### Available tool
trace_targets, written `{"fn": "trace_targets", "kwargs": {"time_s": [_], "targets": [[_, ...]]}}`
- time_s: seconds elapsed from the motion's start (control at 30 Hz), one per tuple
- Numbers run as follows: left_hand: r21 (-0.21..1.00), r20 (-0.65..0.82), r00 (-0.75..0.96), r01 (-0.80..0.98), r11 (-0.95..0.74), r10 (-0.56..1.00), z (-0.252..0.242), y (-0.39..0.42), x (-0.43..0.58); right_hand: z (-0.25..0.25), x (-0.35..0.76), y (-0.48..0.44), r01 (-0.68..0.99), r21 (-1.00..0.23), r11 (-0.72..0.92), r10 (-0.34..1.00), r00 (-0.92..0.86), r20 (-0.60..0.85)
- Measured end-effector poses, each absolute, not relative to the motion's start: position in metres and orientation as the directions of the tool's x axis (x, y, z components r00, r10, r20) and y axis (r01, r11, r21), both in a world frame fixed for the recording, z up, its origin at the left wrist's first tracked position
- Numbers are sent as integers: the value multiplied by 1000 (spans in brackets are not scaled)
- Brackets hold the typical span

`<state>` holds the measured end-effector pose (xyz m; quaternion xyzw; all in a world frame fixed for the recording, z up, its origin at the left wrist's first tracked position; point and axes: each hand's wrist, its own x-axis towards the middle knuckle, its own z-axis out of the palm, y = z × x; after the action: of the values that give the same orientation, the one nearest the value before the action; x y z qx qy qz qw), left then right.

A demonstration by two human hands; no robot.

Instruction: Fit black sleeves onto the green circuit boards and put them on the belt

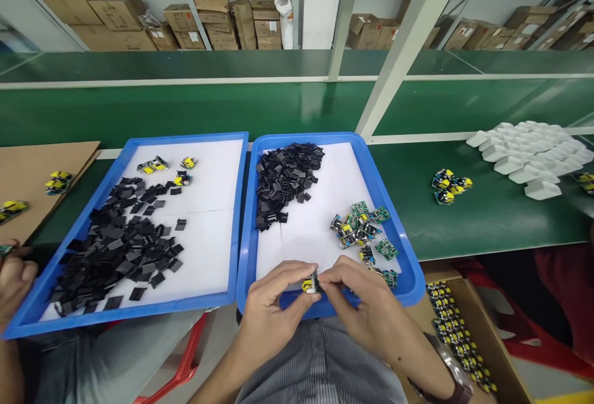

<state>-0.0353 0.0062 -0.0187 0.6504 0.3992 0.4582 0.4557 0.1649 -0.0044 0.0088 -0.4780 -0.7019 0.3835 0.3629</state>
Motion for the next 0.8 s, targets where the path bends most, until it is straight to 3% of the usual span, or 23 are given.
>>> {"fn": "trace_targets", "kwargs": {"time_s": [0.2,0.47,0.8], "targets": [[884,378,303,161,-438,875,-20,6,-36,6,166,2,324,-926,193,953,-285,99],[984,139,170,89,-156,975,-13,6,-34,-1,159,8,143,-964,224,958,-216,190],[994,89,162,42,-97,983,-11,5,-34,-4,151,9,42,-996,80,989,-128,74]]}}
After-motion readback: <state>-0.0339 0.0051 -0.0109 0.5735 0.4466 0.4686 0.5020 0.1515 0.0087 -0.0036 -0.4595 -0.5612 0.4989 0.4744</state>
